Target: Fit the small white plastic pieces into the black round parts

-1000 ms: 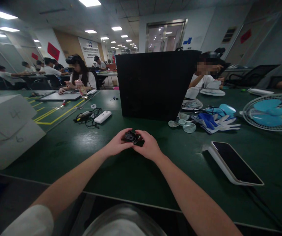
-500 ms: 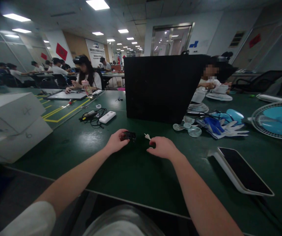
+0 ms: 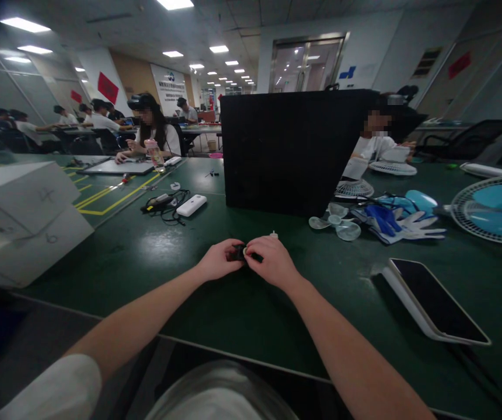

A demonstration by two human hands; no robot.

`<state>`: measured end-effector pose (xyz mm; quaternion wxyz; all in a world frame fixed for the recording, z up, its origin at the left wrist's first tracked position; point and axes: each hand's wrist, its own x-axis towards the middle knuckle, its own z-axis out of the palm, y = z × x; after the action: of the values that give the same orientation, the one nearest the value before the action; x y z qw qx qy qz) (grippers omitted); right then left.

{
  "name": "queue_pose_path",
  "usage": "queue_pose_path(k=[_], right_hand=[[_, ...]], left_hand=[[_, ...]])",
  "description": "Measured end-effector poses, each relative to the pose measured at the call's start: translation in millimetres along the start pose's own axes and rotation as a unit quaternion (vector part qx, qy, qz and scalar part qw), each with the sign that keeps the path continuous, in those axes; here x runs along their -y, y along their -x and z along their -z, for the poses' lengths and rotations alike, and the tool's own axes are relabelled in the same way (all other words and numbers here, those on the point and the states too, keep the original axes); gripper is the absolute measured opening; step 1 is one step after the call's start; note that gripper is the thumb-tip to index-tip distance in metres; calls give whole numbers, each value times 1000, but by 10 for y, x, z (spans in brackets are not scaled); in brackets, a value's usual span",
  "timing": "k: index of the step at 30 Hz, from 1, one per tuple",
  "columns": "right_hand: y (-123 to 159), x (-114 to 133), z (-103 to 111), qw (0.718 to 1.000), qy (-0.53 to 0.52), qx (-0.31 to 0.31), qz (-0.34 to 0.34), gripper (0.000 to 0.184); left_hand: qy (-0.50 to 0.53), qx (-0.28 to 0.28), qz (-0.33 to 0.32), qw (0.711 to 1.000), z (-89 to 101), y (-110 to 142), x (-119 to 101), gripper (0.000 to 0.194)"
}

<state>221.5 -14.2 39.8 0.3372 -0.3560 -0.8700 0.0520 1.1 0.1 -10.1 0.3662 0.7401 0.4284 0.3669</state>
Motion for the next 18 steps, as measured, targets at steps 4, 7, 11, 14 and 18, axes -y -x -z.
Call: queue_pose_path(k=[4,7,11,14,18], right_hand=[[26,-4,-81,999,8,43,-11,12],[43,-25,-85,998,5,53,-35,16],[49,-157,22,998,0,15,-66,17],[71,-400,157,992,47,-37,-113,24],[122,-729,210,979,113,52,-161,41]], left_hand=[[32,10,16,999,-5,-10,38,58],[48,16,23,998,11,-12,34,58],[48,18,27,998,29,-11,11,57],[39,2,29,999,48,-25,13,56],[34,-17,36,999,97,-55,35,54]])
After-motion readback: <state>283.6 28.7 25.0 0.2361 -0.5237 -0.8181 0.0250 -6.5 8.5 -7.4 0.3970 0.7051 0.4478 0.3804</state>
